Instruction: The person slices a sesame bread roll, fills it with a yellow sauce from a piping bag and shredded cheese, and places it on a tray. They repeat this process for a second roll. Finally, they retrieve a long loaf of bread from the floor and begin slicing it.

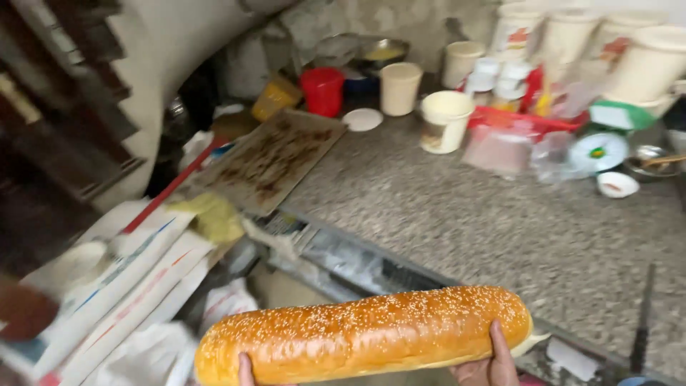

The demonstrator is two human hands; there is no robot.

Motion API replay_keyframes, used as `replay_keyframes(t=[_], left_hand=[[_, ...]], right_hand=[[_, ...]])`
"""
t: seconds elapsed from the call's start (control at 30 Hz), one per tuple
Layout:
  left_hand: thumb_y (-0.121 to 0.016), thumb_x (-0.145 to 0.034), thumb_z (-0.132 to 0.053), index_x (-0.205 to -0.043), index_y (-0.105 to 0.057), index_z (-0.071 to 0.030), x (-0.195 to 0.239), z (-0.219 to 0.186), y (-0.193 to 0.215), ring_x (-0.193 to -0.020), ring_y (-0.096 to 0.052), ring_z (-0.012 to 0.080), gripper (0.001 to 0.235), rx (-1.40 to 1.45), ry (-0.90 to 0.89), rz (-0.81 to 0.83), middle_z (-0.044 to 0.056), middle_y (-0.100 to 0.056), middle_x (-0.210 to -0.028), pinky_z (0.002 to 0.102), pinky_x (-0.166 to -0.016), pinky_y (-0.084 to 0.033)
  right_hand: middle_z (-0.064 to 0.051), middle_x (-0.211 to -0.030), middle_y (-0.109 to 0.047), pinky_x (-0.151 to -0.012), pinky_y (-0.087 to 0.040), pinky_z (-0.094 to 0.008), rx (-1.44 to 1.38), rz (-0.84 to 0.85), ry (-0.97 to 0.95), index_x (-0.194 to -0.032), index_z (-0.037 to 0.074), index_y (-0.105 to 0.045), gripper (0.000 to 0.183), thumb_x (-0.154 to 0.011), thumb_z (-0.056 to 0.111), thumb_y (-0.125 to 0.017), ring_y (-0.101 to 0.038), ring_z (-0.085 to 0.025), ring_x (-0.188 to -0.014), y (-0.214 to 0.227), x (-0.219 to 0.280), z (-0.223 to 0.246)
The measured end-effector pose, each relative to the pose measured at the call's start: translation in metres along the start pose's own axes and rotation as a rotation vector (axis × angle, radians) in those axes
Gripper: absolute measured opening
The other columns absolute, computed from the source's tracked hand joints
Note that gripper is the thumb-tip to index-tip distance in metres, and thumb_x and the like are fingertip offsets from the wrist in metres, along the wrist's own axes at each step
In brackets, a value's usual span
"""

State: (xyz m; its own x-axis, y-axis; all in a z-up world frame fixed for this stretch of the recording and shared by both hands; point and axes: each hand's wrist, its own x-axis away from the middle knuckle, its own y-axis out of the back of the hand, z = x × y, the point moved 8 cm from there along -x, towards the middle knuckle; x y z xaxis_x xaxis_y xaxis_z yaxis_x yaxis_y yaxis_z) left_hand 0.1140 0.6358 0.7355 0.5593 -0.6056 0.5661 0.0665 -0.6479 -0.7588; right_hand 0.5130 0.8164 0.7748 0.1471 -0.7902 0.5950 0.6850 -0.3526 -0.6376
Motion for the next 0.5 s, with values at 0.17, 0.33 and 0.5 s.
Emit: replay_keyframes(t=[0.17, 0.33, 0.5], left_hand=[[-0.052, -0.106, -0.048, -0.167, -0.052, -0.022, 0.049, 0.09, -0.18, -0.145, -0.058, 0.0267, 0.067, -0.153, -0.066, 0.061, 0.006, -0.063, -0.16, 0.052, -0.125, -0.045], [-0.062, -0.106, -0.045, -0.158, -0.057, -0.018, 0.027, 0.167, -0.251, -0.128, -0.066, 0.0279, 0.059, -0.269, 0.057, 0.179, 0.011, -0.069, -0.143, 0.048, -0.114, -0.052], [-0.069, -0.104, -0.046, -0.149, -0.065, -0.02, -0.052, 0.236, -0.282, -0.122, -0.072, 0.0254, 0.052, -0.302, 0.16, 0.202, 0.007, -0.077, -0.137, 0.047, -0.106, -0.058]], right_hand=[[0.003, -0.162, -0.063, -0.109, -0.046, -0.058, 0.024, -0.063, 0.125, -0.167, 0.041, -0.054, 0.064, -0.11, 0.068, -0.044, -0.058, -0.029, -0.145, -0.026, 0.028, 0.113], [-0.002, -0.161, -0.066, -0.126, -0.046, -0.05, -0.109, -0.163, 0.146, -0.16, 0.031, -0.057, 0.072, -0.105, 0.077, -0.048, -0.06, -0.025, -0.149, 0.001, -0.009, 0.165], [-0.005, -0.164, -0.063, -0.128, -0.046, -0.049, -0.107, -0.234, 0.178, -0.166, 0.031, -0.052, 0.077, -0.104, 0.076, -0.046, -0.058, -0.028, -0.151, -0.018, -0.038, 0.204]])
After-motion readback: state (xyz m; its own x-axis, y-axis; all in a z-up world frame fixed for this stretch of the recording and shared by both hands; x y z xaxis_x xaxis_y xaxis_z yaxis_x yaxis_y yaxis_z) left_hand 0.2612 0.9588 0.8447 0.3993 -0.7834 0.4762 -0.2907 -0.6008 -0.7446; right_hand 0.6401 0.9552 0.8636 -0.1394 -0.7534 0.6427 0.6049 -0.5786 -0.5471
